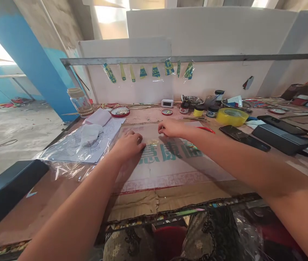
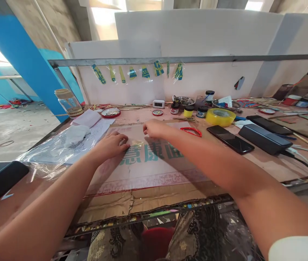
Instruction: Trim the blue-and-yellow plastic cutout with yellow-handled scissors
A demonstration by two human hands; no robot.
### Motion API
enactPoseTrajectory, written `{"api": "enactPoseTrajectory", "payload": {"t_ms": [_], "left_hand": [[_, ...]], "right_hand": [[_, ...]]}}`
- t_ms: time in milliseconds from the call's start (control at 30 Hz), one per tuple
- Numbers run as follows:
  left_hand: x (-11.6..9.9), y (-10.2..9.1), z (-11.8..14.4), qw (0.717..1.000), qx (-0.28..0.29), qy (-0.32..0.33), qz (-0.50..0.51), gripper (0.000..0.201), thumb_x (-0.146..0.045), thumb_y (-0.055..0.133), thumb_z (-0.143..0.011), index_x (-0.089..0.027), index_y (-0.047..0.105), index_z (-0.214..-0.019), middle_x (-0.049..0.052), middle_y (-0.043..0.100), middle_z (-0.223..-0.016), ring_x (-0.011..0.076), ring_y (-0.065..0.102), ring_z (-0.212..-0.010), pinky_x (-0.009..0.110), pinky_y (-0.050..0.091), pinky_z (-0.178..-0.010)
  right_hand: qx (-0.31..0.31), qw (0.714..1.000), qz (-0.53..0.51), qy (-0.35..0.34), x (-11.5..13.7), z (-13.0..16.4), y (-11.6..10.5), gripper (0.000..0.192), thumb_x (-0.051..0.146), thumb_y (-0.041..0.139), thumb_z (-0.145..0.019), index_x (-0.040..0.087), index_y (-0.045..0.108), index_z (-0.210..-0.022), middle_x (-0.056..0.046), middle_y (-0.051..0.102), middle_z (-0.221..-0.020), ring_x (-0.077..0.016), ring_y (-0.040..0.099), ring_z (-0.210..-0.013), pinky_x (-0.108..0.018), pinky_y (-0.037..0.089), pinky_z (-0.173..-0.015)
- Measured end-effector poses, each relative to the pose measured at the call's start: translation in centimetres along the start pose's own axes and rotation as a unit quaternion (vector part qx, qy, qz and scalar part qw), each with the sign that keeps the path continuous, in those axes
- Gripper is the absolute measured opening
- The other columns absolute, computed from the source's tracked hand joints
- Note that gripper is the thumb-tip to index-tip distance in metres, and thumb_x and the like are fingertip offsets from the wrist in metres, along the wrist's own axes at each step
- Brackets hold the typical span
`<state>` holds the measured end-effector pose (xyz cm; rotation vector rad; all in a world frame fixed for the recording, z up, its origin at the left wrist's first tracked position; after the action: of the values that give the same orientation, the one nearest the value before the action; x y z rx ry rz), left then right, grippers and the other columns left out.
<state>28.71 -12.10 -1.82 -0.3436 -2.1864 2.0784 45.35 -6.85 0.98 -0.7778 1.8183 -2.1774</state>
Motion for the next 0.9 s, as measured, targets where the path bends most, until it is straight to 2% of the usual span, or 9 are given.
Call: {"api": "enactPoseTrajectory", "payload": {"t_ms": [133,200,267,400,467,600,700,833,900], "left_hand": [[0.1,-0.1,0.0,1.000,-0.009,0.004,0.007,0.048,-0.047,0.047,-0.092,-0.016,0.068,-0.122,0.018,0.063,-0.124,0.0350,0.057,-0.121,0.043,0.044,-0.102],[0.2,-0.2,-0.1,1.000,-0.016,0.005,0.014,0.045,-0.046,0.050,-0.091,-0.018,0.070,-0.119,0.017,0.065,-0.123,0.0341,0.060,-0.118,0.041,0.045,-0.100],[0.3,-0.4,-0.2,0.999,-0.022,0.000,0.023,0.037,-0.044,0.052,-0.089,-0.020,0.074,-0.108,0.014,0.069,-0.115,0.0324,0.064,-0.110,0.039,0.047,-0.093],[0.1,-0.9,-0.3,0.998,-0.039,-0.019,0.052,0.034,-0.050,0.053,-0.088,-0.023,0.074,-0.084,0.011,0.075,-0.094,0.0306,0.068,-0.090,0.037,0.046,-0.073],[0.0,-1.2,-0.2,0.995,-0.053,-0.032,0.076,0.039,-0.056,0.052,-0.087,-0.023,0.073,-0.081,0.011,0.076,-0.092,0.0302,0.068,-0.085,0.037,0.044,-0.068],[-0.4,-1.3,-0.1,0.993,-0.054,-0.024,0.104,0.038,-0.052,0.050,-0.089,-0.022,0.073,-0.083,0.012,0.077,-0.093,0.0311,0.068,-0.085,0.038,0.043,-0.068],[-1.3,-1.3,0.3,0.992,-0.057,-0.008,0.116,0.032,-0.046,0.052,-0.088,-0.023,0.074,-0.087,0.011,0.077,-0.096,0.0316,0.069,-0.088,0.039,0.044,-0.073],[-5.2,-0.9,1.5,0.987,-0.065,0.018,0.148,0.032,-0.047,0.052,-0.090,-0.026,0.075,-0.098,0.008,0.077,-0.101,0.0306,0.069,-0.093,0.038,0.046,-0.079],[-8.2,0.0,2.0,0.975,-0.034,0.041,0.218,0.039,-0.054,0.053,-0.090,-0.026,0.073,-0.109,0.007,0.077,-0.093,0.0293,0.071,-0.088,0.036,0.046,-0.077]], "right_hand": [[-0.089,0.996,0.007,0.032,-2.4,3.9,-3.2,0.022,0.028,0.054,-0.095,0.018,0.073,-0.099,-0.005,0.076,-0.085,-0.0167,0.067,-0.072,-0.026,0.040,-0.061],[-0.161,0.984,0.039,0.062,-4.5,6.2,-5.1,0.020,0.037,0.063,-0.091,0.020,0.073,-0.091,-0.005,0.077,-0.091,-0.0204,0.068,-0.083,-0.027,0.041,-0.064],[-0.186,0.972,0.073,0.124,-7.3,8.0,-6.0,0.028,0.045,0.062,-0.091,0.020,0.073,-0.092,-0.008,0.077,-0.094,-0.0242,0.069,-0.085,-0.029,0.041,-0.063],[-0.107,0.971,0.107,0.182,-12.1,8.9,-4.3,0.034,0.037,0.057,-0.094,0.017,0.069,-0.119,-0.014,0.074,-0.117,-0.0319,0.068,-0.104,-0.034,0.048,-0.076],[-0.090,0.976,0.100,0.173,-13.3,8.6,-3.1,0.042,0.035,0.062,-0.090,0.016,0.065,-0.127,-0.016,0.072,-0.123,-0.0321,0.068,-0.108,-0.034,0.050,-0.081],[-0.048,0.991,0.062,0.108,-13.6,7.6,-1.2,0.037,0.023,0.068,-0.084,0.021,0.070,-0.120,-0.009,0.073,-0.122,-0.0259,0.069,-0.107,-0.029,0.052,-0.085],[-0.040,0.997,0.021,0.070,-13.3,7.4,-0.6,0.049,0.021,0.070,-0.081,0.019,0.065,-0.129,-0.011,0.068,-0.132,-0.0252,0.067,-0.114,-0.028,0.052,-0.093],[-0.034,0.997,-0.042,0.062,-13.2,7.2,0.2,0.060,0.021,0.069,-0.080,0.017,0.058,-0.140,-0.012,0.065,-0.137,-0.0248,0.067,-0.116,-0.029,0.052,-0.096],[-0.040,0.995,-0.071,0.062,-13.2,7.0,0.5,0.058,0.024,0.070,-0.081,0.017,0.060,-0.138,-0.012,0.069,-0.131,-0.0258,0.068,-0.113,-0.031,0.053,-0.095]]}}
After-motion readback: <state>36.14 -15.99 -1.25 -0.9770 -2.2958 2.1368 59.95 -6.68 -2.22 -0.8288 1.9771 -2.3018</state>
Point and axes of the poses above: each hand's wrist, its own z-axis away from the middle knuckle, its own y-axis out of the palm, x = y × z, the point moved 6 cm from there along -z, towards the middle knuckle
